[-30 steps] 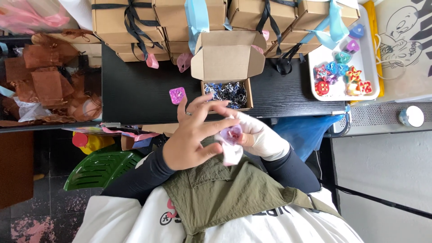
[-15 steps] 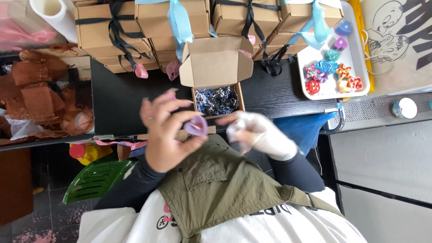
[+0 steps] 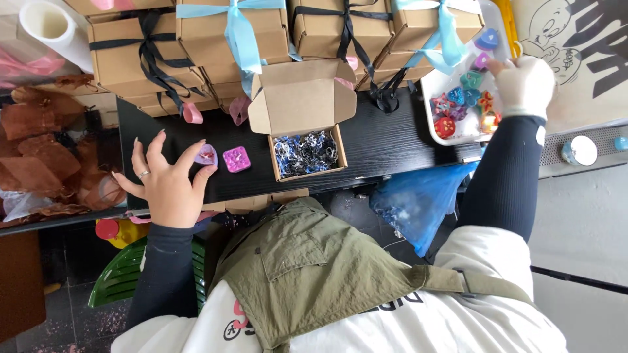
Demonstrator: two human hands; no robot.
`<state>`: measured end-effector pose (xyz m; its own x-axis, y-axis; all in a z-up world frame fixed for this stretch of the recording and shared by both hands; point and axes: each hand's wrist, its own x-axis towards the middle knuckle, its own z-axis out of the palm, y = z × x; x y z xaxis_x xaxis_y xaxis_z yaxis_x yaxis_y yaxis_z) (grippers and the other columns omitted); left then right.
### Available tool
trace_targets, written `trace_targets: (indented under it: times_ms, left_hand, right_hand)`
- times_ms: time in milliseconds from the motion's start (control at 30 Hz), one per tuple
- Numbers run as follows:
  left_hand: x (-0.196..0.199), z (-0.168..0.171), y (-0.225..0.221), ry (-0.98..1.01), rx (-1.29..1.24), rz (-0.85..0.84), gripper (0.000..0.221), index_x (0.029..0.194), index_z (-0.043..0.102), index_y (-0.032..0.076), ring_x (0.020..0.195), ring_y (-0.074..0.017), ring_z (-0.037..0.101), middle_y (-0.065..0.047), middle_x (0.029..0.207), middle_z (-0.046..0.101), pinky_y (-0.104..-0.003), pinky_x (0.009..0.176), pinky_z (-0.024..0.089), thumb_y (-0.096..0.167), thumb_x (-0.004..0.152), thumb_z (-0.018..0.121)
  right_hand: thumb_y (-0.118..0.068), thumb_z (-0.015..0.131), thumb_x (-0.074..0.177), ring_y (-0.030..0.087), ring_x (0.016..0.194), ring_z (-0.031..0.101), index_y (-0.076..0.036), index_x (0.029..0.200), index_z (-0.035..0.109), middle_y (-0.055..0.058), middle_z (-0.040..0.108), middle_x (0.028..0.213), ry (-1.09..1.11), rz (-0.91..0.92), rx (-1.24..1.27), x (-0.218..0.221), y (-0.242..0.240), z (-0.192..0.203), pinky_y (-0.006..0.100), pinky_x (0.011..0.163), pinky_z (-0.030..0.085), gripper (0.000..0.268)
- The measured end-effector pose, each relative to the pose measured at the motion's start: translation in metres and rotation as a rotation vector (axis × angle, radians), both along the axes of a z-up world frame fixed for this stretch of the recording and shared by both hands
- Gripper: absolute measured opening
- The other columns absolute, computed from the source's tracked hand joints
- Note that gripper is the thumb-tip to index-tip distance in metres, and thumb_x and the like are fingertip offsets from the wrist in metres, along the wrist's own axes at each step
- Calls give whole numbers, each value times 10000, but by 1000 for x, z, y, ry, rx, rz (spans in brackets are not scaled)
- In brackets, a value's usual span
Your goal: Packing cardboard gift boxes with colorful heart-shaped wax melts, filler material, and ribbons.
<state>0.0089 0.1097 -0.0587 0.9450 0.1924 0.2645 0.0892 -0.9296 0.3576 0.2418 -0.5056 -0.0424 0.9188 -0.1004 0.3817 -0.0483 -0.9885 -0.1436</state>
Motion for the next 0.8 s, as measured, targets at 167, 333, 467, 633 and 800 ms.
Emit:
trace_targets:
  times_ms: [167, 333, 467, 633, 800]
  left_hand:
    - [10, -13, 0, 18, 25, 8, 440, 1288, 744, 365, 1542, -449, 262, -85, 1586, 449, -806, 1121, 5, 417, 859, 824]
    - [16, -3, -1, 15, 26, -13, 536, 1355, 705, 371, 1525, -443, 268, -88, 1578, 451, -818, 1104, 13, 434, 836, 823]
    - [17, 7, -3, -19, -33, -49, 637, 1427, 652, 245, 1478, -464, 292, -105, 1551, 450, -840, 1062, 45, 444, 844, 812]
    - [15, 40, -33, -143, -106, -110, 460, 1341, 709, 225, 1479, -402, 372, -64, 1492, 524, -778, 1142, 96, 403, 927, 798]
    - [12, 72, -72, -366, -210, -252, 250, 1202, 735, 202, 1438, -347, 474, -63, 1361, 617, -558, 1234, 279, 285, 972, 790]
  right_hand:
    - [-454, 844, 869, 267, 806, 730, -32, 998, 782, 170, 747, 905, 278, -176, 293, 29, 34, 12, 378, 793, 548, 446]
    - [-400, 793, 917, 334, 849, 714, -18, 1027, 780, 203, 745, 950, 304, -180, 98, 68, -11, -32, 420, 803, 535, 398]
    - [-210, 722, 981, 318, 873, 724, -19, 1067, 795, 210, 751, 976, -32, -58, 88, 54, -38, -34, 404, 829, 542, 222]
    - [-79, 786, 961, 239, 912, 729, 9, 1109, 664, 133, 704, 1029, -208, 23, 235, -40, 44, 49, 362, 825, 588, 211]
    - [112, 771, 1045, 251, 1074, 645, 60, 1375, 516, 146, 635, 1188, -178, 359, 531, -121, 127, 101, 352, 919, 547, 420]
